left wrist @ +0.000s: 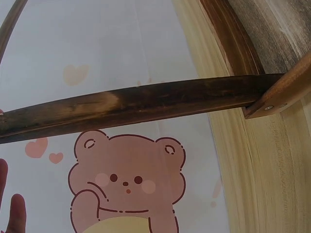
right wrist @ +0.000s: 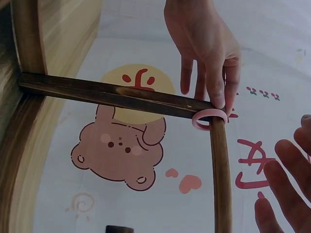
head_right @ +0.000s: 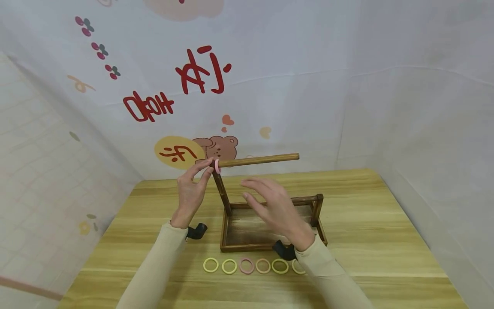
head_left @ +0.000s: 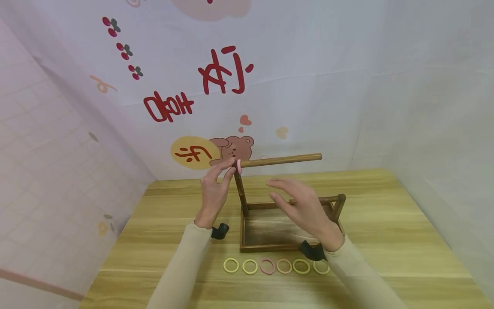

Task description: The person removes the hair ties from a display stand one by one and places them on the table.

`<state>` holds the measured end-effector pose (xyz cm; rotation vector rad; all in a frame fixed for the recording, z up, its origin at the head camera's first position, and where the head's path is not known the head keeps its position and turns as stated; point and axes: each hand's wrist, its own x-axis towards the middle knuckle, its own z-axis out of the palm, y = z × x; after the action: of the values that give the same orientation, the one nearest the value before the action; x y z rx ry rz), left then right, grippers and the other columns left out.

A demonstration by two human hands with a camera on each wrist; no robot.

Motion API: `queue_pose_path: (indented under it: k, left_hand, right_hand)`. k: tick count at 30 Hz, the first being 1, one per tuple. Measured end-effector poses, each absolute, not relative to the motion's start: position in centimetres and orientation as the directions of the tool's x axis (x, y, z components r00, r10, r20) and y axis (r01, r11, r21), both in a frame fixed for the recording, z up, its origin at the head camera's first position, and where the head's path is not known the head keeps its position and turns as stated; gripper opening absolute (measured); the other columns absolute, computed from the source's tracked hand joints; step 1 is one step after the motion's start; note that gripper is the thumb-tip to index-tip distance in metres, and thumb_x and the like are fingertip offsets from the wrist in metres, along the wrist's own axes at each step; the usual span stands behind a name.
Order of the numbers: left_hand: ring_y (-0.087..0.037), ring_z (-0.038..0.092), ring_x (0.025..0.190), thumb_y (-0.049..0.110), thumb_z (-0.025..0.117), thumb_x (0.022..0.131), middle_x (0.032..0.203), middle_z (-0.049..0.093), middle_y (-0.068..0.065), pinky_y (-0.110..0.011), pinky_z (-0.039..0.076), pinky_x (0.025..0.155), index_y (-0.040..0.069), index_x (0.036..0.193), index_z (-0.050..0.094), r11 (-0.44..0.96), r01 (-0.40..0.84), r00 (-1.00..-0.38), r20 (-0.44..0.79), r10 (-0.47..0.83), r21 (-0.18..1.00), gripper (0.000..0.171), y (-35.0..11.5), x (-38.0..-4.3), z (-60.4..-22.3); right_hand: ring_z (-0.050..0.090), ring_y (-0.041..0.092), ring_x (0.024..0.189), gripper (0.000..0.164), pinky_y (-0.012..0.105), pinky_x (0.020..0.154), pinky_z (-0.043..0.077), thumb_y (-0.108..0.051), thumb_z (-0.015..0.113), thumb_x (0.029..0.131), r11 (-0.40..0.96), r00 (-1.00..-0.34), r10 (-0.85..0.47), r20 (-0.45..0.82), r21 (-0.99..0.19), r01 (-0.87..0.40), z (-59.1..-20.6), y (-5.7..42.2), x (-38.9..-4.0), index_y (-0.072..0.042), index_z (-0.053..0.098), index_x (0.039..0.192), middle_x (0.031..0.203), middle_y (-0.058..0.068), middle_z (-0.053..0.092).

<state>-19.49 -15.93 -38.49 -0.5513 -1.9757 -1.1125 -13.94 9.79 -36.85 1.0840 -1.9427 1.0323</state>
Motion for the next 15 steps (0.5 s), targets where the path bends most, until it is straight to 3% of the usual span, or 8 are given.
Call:
queue_pose_path:
  k: [10, 15]
  left_hand:
    - [-0.032, 0.071, 0.113, 0.003, 0.077, 0.092, 0.12, 0.075, -0.012, -0.05, 0.054, 0.099, 0.0, 0.116, 0.077, 0.505, 0.7, -0.582, 0.813, -0.005, 0.504, 0.024, -15.9, -19.6, -38.5]
    - [-0.031, 0.07, 0.114, 0.003, 0.076, 0.093, 0.121, 0.075, -0.012, -0.049, 0.055, 0.1, 0.001, 0.118, 0.076, 0.517, 0.698, -0.582, 0.813, 0.004, 0.497, 0.025, -16.0, -19.6, -38.6]
  right_hand:
    - [0.066, 0.032, 0.12, 0.03, 0.048, 0.103, 0.051, -0.018, 0.074, 0.098, 0.375, -0.382, -0.4, 0.833, -0.232, -0.898, -35.2, 8.3, -16.3, -0.005, 0.072, 0.125, 0.126, 0.014, 0.072]
    - [0.063, 0.033, 0.125, 0.033, 0.048, 0.108, 0.048, -0.021, 0.074, 0.099, 0.387, -0.351, -0.448, 0.822, -0.175, -0.905, -34.5, 7.6, -17.4, -0.004, 0.072, 0.127, 0.128, 0.012, 0.071]
